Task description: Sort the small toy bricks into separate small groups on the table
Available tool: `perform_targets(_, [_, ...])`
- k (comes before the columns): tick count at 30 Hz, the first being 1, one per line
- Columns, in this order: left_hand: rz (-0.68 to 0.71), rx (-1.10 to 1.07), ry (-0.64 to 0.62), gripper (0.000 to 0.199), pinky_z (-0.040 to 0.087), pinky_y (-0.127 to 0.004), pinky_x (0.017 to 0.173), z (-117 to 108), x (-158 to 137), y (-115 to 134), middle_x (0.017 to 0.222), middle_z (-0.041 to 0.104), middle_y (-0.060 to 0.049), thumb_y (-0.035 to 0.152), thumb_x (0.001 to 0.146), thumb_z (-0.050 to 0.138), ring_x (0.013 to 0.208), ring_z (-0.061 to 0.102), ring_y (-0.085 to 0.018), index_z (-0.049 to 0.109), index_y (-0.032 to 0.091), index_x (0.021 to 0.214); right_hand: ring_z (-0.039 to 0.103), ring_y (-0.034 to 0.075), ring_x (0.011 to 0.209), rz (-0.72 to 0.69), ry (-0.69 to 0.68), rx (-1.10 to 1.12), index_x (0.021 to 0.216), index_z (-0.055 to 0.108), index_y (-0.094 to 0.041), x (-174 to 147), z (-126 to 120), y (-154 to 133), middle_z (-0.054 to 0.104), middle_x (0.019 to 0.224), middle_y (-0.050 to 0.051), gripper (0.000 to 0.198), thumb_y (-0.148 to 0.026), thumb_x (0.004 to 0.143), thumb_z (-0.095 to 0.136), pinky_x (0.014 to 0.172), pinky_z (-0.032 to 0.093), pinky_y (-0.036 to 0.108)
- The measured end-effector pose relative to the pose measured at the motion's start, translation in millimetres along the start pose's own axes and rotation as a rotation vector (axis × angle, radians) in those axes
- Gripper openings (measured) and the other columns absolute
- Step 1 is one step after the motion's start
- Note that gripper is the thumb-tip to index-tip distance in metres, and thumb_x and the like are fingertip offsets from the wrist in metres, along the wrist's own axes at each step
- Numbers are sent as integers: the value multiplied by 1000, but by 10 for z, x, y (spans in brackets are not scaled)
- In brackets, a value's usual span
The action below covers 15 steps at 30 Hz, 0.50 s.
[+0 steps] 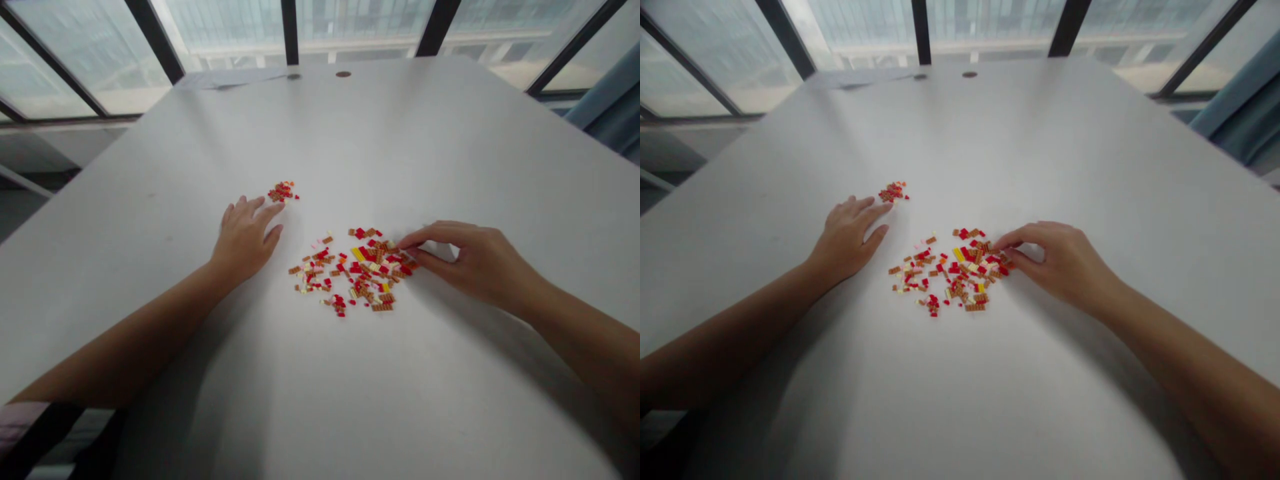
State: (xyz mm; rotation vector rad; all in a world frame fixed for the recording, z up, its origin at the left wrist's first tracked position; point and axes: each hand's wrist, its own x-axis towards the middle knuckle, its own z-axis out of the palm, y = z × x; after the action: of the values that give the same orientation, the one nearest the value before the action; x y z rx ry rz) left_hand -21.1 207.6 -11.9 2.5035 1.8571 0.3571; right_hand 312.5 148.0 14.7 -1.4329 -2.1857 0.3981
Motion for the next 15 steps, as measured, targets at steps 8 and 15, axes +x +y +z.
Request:
perform_targets(8, [5,39,-40,47,24,-58,123,-32,-9,38,158,45,-15,35,103,44,149,37,-38,53,25,148,74,21,79,-89,-90,68,88,75,-30,-10,24,-37,80,89,0,15,-35,89,61,75,57,34])
perform_targets(15, [3,46,-52,48,24,-58,123,-37,-9,38,158,44,-16,35,103,46,149,38,-38,53,24,149,75,23,78,-88,-39,-49,88,76,-30,-1,-37,-17,80,88,0,17,-29,88,58,72,57,34])
